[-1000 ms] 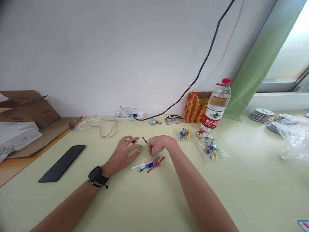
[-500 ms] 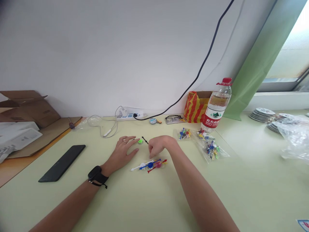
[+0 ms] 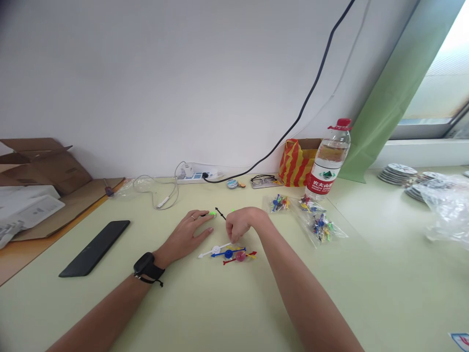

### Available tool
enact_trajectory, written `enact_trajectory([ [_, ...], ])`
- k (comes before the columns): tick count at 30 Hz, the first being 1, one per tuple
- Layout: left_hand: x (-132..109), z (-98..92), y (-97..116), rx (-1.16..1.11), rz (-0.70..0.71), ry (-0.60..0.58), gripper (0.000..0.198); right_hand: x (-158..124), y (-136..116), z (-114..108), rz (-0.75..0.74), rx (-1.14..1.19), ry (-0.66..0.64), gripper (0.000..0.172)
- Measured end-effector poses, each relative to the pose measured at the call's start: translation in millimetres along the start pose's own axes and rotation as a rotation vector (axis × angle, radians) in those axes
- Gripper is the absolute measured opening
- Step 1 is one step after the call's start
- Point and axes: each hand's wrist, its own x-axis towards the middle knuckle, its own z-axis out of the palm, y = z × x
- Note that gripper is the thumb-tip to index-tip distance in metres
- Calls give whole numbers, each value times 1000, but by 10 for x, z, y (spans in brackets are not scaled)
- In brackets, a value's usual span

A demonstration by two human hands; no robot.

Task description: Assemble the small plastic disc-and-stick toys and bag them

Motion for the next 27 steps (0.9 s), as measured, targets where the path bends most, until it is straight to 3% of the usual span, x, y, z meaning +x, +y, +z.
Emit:
enact_trajectory([
  [4, 13, 0, 10, -42, -4, 24, 38, -6, 16, -4, -58, 30, 29, 4],
  [7, 44, -20, 34, -89, -21, 107, 32, -29, 29, -39, -132, 60, 52, 4],
  [11, 87, -72, 54, -400, -168, 211, 30, -120, 43, -118, -292, 173, 187, 4],
  [13, 101, -110, 63, -669, -283, 171, 34, -158, 40, -148, -330, 296, 291, 3],
  [16, 115, -173, 83, -1030, -391, 22, 41, -147, 33, -153, -342, 496, 447, 2],
  [19, 119, -215, 93, -1175, -445, -20, 38, -53, 47, -113, -324, 574, 515, 6],
  [22, 122, -218, 76, -1227, -482, 29, 29, 60, 52, -43, -284, 545, 546, 6],
  [24, 125, -204, 53, -1250, -507, 64, 27, 118, 16, 9, -255, 429, 690, 9],
  [27, 130, -182, 16, -1258, -552, 110, 28, 176, -106, 75, -319, 223, 902, 29],
])
